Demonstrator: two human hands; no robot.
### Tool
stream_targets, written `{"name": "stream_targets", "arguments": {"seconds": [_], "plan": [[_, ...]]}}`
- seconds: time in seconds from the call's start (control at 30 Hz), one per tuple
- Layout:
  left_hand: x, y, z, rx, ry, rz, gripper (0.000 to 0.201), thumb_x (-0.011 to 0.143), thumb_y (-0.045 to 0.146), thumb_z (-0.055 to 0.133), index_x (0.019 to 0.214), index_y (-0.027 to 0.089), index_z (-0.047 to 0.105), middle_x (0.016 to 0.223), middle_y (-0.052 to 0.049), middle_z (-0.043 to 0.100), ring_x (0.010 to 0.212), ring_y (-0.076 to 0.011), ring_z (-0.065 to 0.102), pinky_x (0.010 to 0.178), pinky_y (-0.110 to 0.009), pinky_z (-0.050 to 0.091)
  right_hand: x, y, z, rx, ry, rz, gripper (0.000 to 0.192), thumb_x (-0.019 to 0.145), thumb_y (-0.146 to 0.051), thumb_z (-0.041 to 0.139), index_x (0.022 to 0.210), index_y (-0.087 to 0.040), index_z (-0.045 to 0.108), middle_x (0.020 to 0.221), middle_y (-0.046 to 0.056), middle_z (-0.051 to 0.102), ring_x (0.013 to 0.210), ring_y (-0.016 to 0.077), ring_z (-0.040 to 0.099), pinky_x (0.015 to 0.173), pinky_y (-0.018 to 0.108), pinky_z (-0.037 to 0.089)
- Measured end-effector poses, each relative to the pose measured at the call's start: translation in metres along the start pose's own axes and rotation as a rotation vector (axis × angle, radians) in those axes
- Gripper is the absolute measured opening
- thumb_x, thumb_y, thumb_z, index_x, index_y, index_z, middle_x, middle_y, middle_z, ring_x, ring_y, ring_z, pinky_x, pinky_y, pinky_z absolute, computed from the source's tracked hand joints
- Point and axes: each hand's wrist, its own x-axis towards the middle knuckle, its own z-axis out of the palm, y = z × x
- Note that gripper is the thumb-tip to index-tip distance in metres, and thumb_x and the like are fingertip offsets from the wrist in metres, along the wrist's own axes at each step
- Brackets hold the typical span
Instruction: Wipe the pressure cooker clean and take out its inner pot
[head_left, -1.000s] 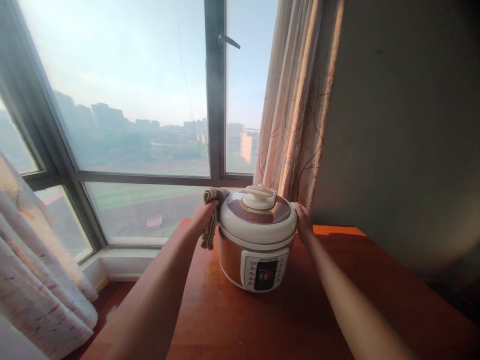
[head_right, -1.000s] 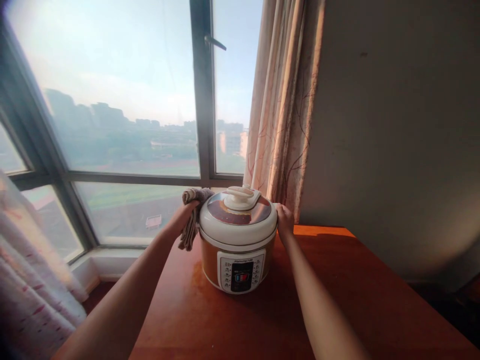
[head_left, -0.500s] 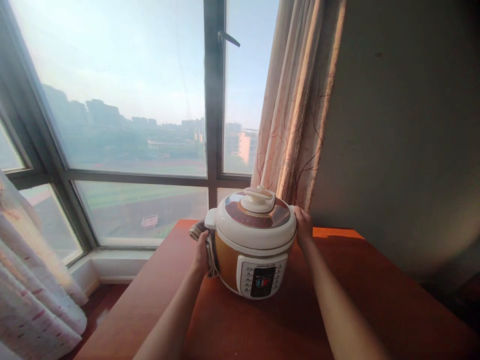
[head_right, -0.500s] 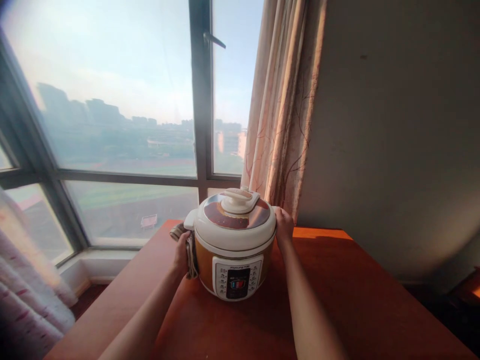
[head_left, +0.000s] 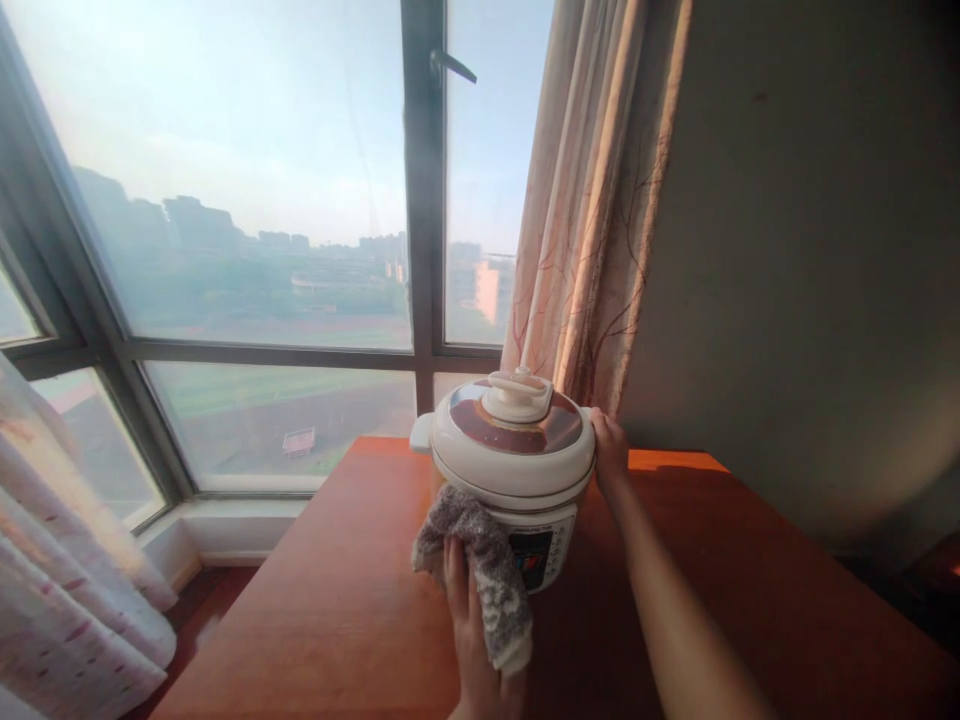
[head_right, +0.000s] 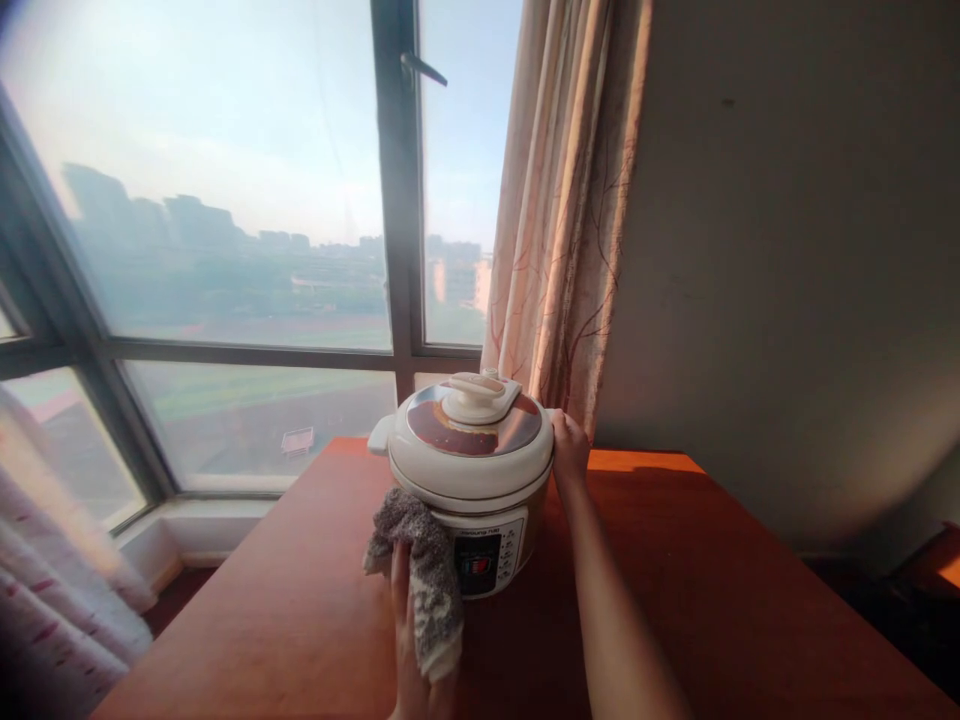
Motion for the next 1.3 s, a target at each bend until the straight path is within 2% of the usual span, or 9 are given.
{"name": "stream_targets", "arguments": {"seconds": [0.07,0.2,0.33,0.47,0.53,0.63,0.8,1.07,1.3], "plan": [[0.0,0.003,0.002,0.151,-0.01,0.228,0.083,0.079,0.038,0.066,0.154,0.045,0.031,0.168,0.002,0.016,0.153,-0.0402,0.01,0.123,-0.061,0.017,0.001,0.002,0.0,-0.014,0.006,-0.002,0.051,0.084,-0.067,0.042,0.063,-0.023,0.058,0.064,0.001,0.062,0.067,0.0199,0.052,0.062,0.029,0.037],[0.033,0.015,-0.002,0.304,0.001,0.391,0.096,0.077,0.038,0.068,0.158,0.045,0.018,0.169,0.004,0.008,0.154,-0.039,0.007,0.125,-0.058,0.011,0.0,0.003,-0.001,-0.049,0.04,0.006,0.052,0.085,-0.067,0.042,0.064,-0.023,0.059,0.066,0.001,0.062,0.07,0.0209,0.054,0.063,0.028,0.037],[0.086,0.029,-0.013,0.34,-0.013,0.541,0.085,0.083,0.04,0.063,0.159,0.033,0.025,0.168,-0.009,0.014,0.151,-0.0421,0.016,0.119,-0.065,0.018,-0.003,0.0,-0.002,-0.085,0.085,0.016,0.053,0.085,-0.067,0.041,0.066,-0.022,0.061,0.068,0.003,0.065,0.07,0.0219,0.055,0.062,0.029,0.035],[0.154,0.042,-0.028,0.299,-0.061,0.635,0.067,0.087,0.04,0.053,0.151,0.025,0.042,0.16,-0.012,0.036,0.146,-0.0368,0.032,0.12,-0.056,0.024,-0.005,-0.002,-0.003,-0.11,0.126,0.021,0.055,0.084,-0.068,0.041,0.069,-0.022,0.065,0.075,0.006,0.07,0.073,0.0237,0.057,0.063,0.03,0.036],[0.191,0.045,-0.033,0.269,-0.102,0.568,0.058,0.085,0.037,0.054,0.142,0.025,0.054,0.15,-0.01,0.051,0.14,-0.0341,0.043,0.119,-0.05,0.028,-0.006,-0.002,-0.003,-0.118,0.137,0.021,0.056,0.083,-0.07,0.04,0.07,-0.022,0.066,0.075,0.007,0.071,0.073,0.0243,0.058,0.063,0.03,0.036],[0.241,0.042,-0.035,0.199,-0.142,0.275,0.044,0.082,0.034,0.055,0.122,0.019,0.069,0.127,-0.011,0.067,0.123,-0.0355,0.058,0.11,-0.048,0.041,-0.007,-0.003,-0.003,-0.125,0.151,0.019,0.058,0.082,-0.071,0.04,0.071,-0.022,0.067,0.076,0.007,0.071,0.074,0.0249,0.058,0.064,0.03,0.035],[0.285,0.03,-0.034,0.105,-0.14,-0.177,0.035,0.073,0.033,0.059,0.098,0.013,0.072,0.095,-0.012,0.073,0.101,-0.0361,0.066,0.095,-0.048,0.05,-0.007,-0.004,-0.003,-0.124,0.153,0.017,0.056,0.084,-0.069,0.039,0.072,-0.022,0.067,0.076,0.007,0.071,0.074,0.0246,0.057,0.064,0.031,0.034],[0.292,0.021,-0.039,0.16,-0.167,-0.217,0.024,0.069,0.029,0.064,0.088,0.016,0.072,0.091,-0.013,0.074,0.105,-0.0383,0.065,0.097,-0.048,0.048,-0.006,0.0,-0.003,-0.145,0.112,0.008,0.06,0.085,-0.072,0.034,0.07,-0.022,0.063,0.073,0.006,0.068,0.072,0.0227,0.056,0.063,0.03,0.037],[0.297,0.015,-0.04,0.241,-0.24,-0.194,0.024,0.073,0.027,0.061,0.09,0.015,0.072,0.096,-0.014,0.075,0.106,-0.0383,0.066,0.098,-0.05,0.048,0.018,-0.013,-0.02,-0.226,-0.072,-0.065,0.05,0.08,-0.063,0.046,0.074,-0.02,0.07,0.07,0.005,0.069,0.072,0.0246,0.061,0.067,0.033,0.044]]}}
